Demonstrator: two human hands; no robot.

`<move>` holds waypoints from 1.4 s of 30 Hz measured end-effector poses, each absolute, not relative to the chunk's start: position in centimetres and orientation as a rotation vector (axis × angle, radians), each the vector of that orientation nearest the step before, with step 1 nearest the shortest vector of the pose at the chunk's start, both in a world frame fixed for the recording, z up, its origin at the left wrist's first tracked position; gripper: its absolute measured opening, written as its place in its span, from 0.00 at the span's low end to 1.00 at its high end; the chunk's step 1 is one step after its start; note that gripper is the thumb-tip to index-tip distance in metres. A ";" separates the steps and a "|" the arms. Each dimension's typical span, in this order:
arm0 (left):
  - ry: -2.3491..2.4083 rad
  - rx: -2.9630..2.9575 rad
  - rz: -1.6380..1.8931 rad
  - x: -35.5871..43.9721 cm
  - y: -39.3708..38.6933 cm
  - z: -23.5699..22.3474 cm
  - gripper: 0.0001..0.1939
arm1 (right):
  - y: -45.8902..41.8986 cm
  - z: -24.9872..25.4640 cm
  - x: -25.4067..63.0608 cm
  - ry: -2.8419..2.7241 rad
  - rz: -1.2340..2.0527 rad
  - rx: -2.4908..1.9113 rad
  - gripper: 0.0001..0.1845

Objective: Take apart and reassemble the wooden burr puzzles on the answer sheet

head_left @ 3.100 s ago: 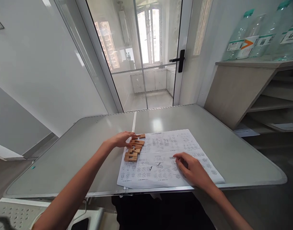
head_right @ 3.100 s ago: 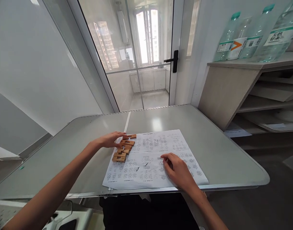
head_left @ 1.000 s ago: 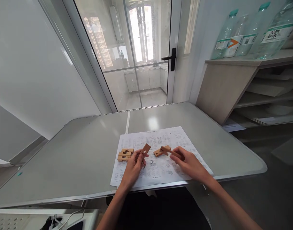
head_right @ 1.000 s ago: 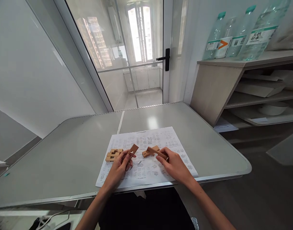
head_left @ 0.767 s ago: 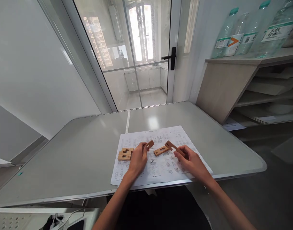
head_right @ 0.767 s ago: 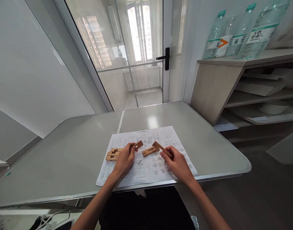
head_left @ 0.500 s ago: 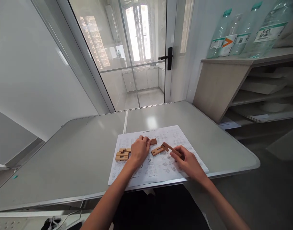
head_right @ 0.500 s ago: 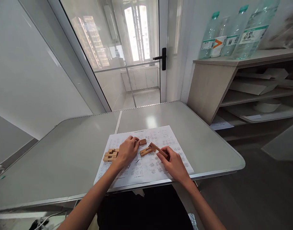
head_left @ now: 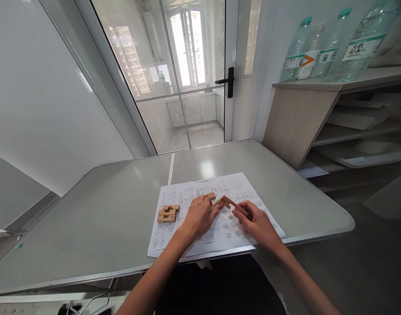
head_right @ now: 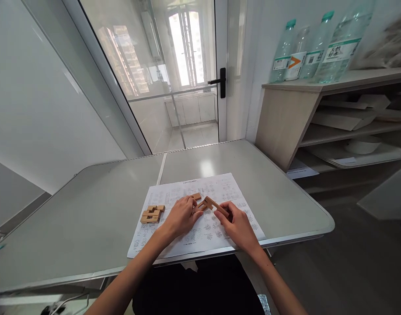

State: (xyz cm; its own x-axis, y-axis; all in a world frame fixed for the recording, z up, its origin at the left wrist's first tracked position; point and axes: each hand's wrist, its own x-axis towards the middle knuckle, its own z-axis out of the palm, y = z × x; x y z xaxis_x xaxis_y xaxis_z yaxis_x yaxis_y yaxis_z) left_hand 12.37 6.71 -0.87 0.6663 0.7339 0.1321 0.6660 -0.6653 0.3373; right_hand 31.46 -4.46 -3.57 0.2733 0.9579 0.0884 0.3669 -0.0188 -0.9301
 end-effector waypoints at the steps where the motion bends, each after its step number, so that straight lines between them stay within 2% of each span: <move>1: 1.130 2.602 0.371 12.2 6.6 -0.8 0.05 | -4.5 -3.6 31.5 -1.264 0.761 -1.577 0.24; 8: 1.191 2.316 0.461 9.6 3.9 -0.3 0.18 | -4.4 -3.6 31.6 -1.217 0.865 -1.522 0.24; 12: 1.027 1.823 0.709 8.6 2.3 -0.8 0.18 | -4.4 -2.9 30.2 -1.156 1.105 -1.299 0.26; 16: 0.961 1.667 0.809 8.4 1.6 -1.6 0.20 | -4.5 -2.1 27.9 -1.192 1.275 -1.189 0.27; 34: 1.053 1.889 0.843 8.1 0.6 -1.8 0.23 | -4.8 -1.0 25.9 -1.266 1.133 -1.390 0.26; 42: 1.044 1.939 0.848 7.9 0.5 -1.9 0.27 | -4.5 -0.8 26.2 -1.200 1.255 -1.282 0.24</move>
State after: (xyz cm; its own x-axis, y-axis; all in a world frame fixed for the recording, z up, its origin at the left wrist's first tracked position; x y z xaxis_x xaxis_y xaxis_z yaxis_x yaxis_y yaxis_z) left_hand 7.94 0.54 -1.85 0.4443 0.8747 0.1935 0.3686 -0.3753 0.8505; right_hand 26.22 -4.48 -0.77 -0.0057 0.9973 -0.0736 0.0291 -0.0735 -0.9969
